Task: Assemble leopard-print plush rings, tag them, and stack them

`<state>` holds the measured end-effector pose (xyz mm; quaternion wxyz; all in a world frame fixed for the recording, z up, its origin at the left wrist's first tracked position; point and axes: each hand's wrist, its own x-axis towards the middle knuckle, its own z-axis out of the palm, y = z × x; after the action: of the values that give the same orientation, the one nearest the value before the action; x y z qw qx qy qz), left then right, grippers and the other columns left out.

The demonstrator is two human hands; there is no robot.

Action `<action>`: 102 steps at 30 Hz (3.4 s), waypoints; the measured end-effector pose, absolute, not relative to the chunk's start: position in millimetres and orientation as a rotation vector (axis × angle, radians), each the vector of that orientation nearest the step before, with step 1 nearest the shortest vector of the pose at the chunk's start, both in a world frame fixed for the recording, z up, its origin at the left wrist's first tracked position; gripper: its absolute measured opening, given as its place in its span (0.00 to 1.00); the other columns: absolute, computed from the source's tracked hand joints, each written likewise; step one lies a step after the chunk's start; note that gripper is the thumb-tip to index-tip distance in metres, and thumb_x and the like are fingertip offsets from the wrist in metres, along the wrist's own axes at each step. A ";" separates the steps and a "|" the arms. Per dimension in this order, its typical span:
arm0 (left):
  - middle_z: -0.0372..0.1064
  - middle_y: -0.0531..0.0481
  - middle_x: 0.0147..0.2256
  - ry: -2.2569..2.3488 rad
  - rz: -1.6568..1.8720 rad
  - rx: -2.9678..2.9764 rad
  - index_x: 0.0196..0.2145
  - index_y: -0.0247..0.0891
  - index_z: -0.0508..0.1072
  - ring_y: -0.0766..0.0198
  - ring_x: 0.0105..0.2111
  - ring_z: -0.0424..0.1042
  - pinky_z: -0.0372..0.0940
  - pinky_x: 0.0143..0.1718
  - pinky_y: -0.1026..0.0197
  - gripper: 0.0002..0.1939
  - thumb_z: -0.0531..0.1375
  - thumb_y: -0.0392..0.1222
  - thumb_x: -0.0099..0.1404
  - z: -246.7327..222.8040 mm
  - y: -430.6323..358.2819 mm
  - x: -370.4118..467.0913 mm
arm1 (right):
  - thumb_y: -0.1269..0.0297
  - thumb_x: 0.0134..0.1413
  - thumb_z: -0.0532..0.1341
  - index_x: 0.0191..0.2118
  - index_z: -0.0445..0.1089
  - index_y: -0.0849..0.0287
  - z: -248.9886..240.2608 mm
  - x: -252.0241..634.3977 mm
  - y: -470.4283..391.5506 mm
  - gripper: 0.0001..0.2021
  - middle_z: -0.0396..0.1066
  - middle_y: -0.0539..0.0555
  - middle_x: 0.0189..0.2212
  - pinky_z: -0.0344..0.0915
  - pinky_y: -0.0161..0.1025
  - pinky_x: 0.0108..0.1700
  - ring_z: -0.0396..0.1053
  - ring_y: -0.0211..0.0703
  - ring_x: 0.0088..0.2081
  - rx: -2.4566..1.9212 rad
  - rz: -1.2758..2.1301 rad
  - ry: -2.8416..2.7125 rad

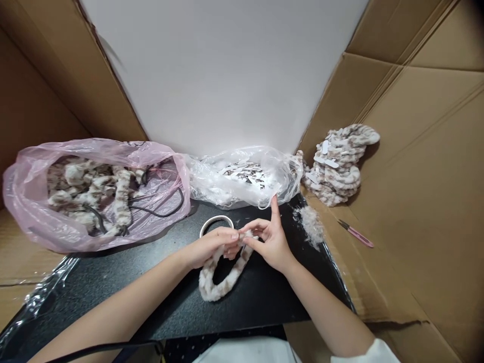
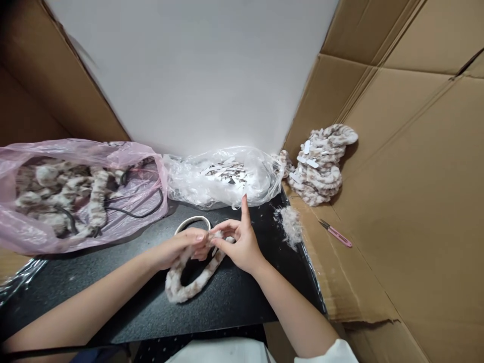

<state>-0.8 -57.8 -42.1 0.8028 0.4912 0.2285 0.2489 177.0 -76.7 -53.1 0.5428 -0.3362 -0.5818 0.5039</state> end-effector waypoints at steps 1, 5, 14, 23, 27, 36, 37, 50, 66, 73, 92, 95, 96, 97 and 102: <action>0.55 0.57 0.20 0.551 0.557 1.086 0.23 0.37 0.58 0.70 0.21 0.54 0.52 0.24 0.65 0.21 0.61 0.54 0.60 -41.8 -58.9 -1.4 | 0.68 0.48 0.68 0.68 0.18 0.47 -54.1 175.7 -77.2 0.59 0.76 0.49 0.34 0.73 0.41 0.40 0.75 0.41 0.36 -0.829 1.179 -1.367; 0.65 0.56 0.26 0.709 0.662 1.275 0.33 0.40 0.56 0.69 0.25 0.61 0.57 0.27 0.66 0.16 0.59 0.51 0.64 -39.1 -65.0 -2.4 | 0.69 0.47 0.68 0.69 0.23 0.48 -53.7 170.3 -79.8 0.56 0.75 0.49 0.32 0.73 0.39 0.36 0.75 0.41 0.35 -0.941 1.110 -1.283; 0.64 0.54 0.29 0.873 0.735 1.386 0.33 0.36 0.64 0.69 0.27 0.64 0.61 0.30 0.64 0.15 0.60 0.51 0.63 -37.1 -64.4 -2.1 | 0.68 0.48 0.67 0.69 0.24 0.48 -57.8 169.4 -82.1 0.55 0.76 0.50 0.33 0.74 0.39 0.35 0.75 0.41 0.34 -0.954 1.061 -1.352; 0.61 0.58 0.22 0.757 0.720 1.290 0.29 0.38 0.58 0.72 0.22 0.58 0.54 0.25 0.67 0.16 0.60 0.49 0.64 -34.1 -62.5 -9.1 | 0.66 0.45 0.70 0.69 0.23 0.49 -55.9 183.2 -79.5 0.59 0.74 0.51 0.40 0.69 0.45 0.46 0.73 0.43 0.40 -0.947 1.200 -1.543; 0.69 0.52 0.27 0.769 0.656 1.310 0.29 0.38 0.57 0.70 0.24 0.62 0.55 0.26 0.66 0.17 0.59 0.50 0.64 -30.4 -60.6 -12.4 | 0.66 0.44 0.71 0.69 0.26 0.49 -58.1 182.5 -75.7 0.58 0.71 0.46 0.32 0.70 0.40 0.40 0.72 0.38 0.34 -0.838 1.352 -1.365; 0.67 0.53 0.25 0.889 0.635 1.465 0.28 0.38 0.58 0.68 0.26 0.66 0.59 0.29 0.65 0.17 0.60 0.51 0.62 -29.8 -59.2 -15.9 | 0.68 0.45 0.69 0.68 0.29 0.46 -53.2 183.4 -79.0 0.55 0.72 0.48 0.35 0.71 0.38 0.34 0.71 0.35 0.29 -0.896 1.348 -1.304; 0.67 0.53 0.25 0.890 0.631 1.473 0.27 0.38 0.58 0.67 0.27 0.66 0.59 0.29 0.65 0.17 0.60 0.51 0.62 -29.6 -60.0 -15.3 | 0.69 0.45 0.69 0.69 0.30 0.47 -52.9 182.8 -80.6 0.54 0.73 0.49 0.36 0.71 0.37 0.34 0.72 0.36 0.30 -0.909 1.299 -1.352; 0.71 0.54 0.25 0.892 0.434 1.340 0.38 0.40 0.59 0.69 0.22 0.67 0.58 0.22 0.68 0.14 0.59 0.49 0.62 -0.7 -53.5 -4.1 | 0.68 0.46 0.68 0.69 0.35 0.51 -53.4 176.7 -85.5 0.51 0.75 0.47 0.29 0.69 0.39 0.37 0.73 0.39 0.30 -1.028 1.030 -1.453; 0.72 0.51 0.25 0.938 0.226 1.531 0.31 0.38 0.62 0.73 0.16 0.59 0.54 0.17 0.69 0.16 0.61 0.51 0.60 21.5 -29.4 -1.4 | 0.64 0.52 0.65 0.62 0.55 0.50 -51.6 188.8 -78.7 0.33 0.68 0.53 0.39 0.64 0.47 0.51 0.68 0.44 0.43 -1.092 0.578 -1.421; 0.74 0.52 0.27 0.937 0.330 1.496 0.28 0.38 0.61 0.72 0.19 0.64 0.58 0.20 0.69 0.14 0.62 0.47 0.59 11.9 -24.3 -1.3 | 0.60 0.51 0.65 0.28 0.77 0.53 -24.5 208.5 -86.2 0.05 0.59 0.55 0.42 0.57 0.53 0.55 0.61 0.51 0.50 -1.208 0.025 -1.319; 0.69 0.55 0.24 0.936 0.545 1.478 0.30 0.37 0.63 0.68 0.25 0.70 0.63 0.27 0.68 0.08 0.60 0.41 0.60 0.8 -41.2 12.3 | 0.57 0.27 0.75 0.21 0.71 0.61 -40.3 153.5 -92.1 0.17 0.70 0.48 0.17 0.60 0.32 0.27 0.66 0.35 0.22 -1.079 1.484 -0.544; 0.69 0.55 0.25 0.910 0.518 1.450 0.30 0.36 0.63 0.69 0.26 0.70 0.64 0.29 0.67 0.09 0.61 0.41 0.60 1.7 -40.9 12.2 | 0.55 0.28 0.74 0.19 0.68 0.61 -40.2 153.7 -92.6 0.18 0.69 0.48 0.16 0.57 0.32 0.25 0.64 0.34 0.21 -1.102 1.489 -0.555; 0.68 0.56 0.25 0.904 0.511 1.445 0.30 0.36 0.64 0.69 0.26 0.69 0.64 0.30 0.66 0.09 0.61 0.42 0.60 1.7 -40.8 12.1 | 0.55 0.29 0.73 0.19 0.67 0.61 -40.5 153.8 -92.6 0.18 0.69 0.48 0.16 0.56 0.31 0.24 0.63 0.33 0.20 -1.107 1.487 -0.561; 0.68 0.56 0.25 0.901 0.505 1.446 0.30 0.36 0.64 0.69 0.26 0.69 0.65 0.30 0.66 0.09 0.61 0.42 0.60 1.9 -40.8 12.0 | 0.55 0.30 0.73 0.18 0.67 0.61 -41.1 153.8 -92.7 0.18 0.68 0.48 0.16 0.55 0.31 0.23 0.62 0.33 0.20 -1.111 1.482 -0.569; 0.67 0.56 0.25 0.922 0.479 1.488 0.32 0.37 0.64 0.70 0.25 0.68 0.64 0.29 0.67 0.09 0.59 0.44 0.62 8.8 -43.2 12.6 | 0.56 0.34 0.71 0.19 0.66 0.61 -44.7 153.3 -92.4 0.16 0.68 0.48 0.17 0.55 0.32 0.23 0.62 0.33 0.20 -1.103 1.473 -0.599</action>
<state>12.6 -43.2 8.8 0.6159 0.6458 0.4005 0.2079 153.3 -92.4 -44.7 0.5672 -0.4695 -0.2547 0.6269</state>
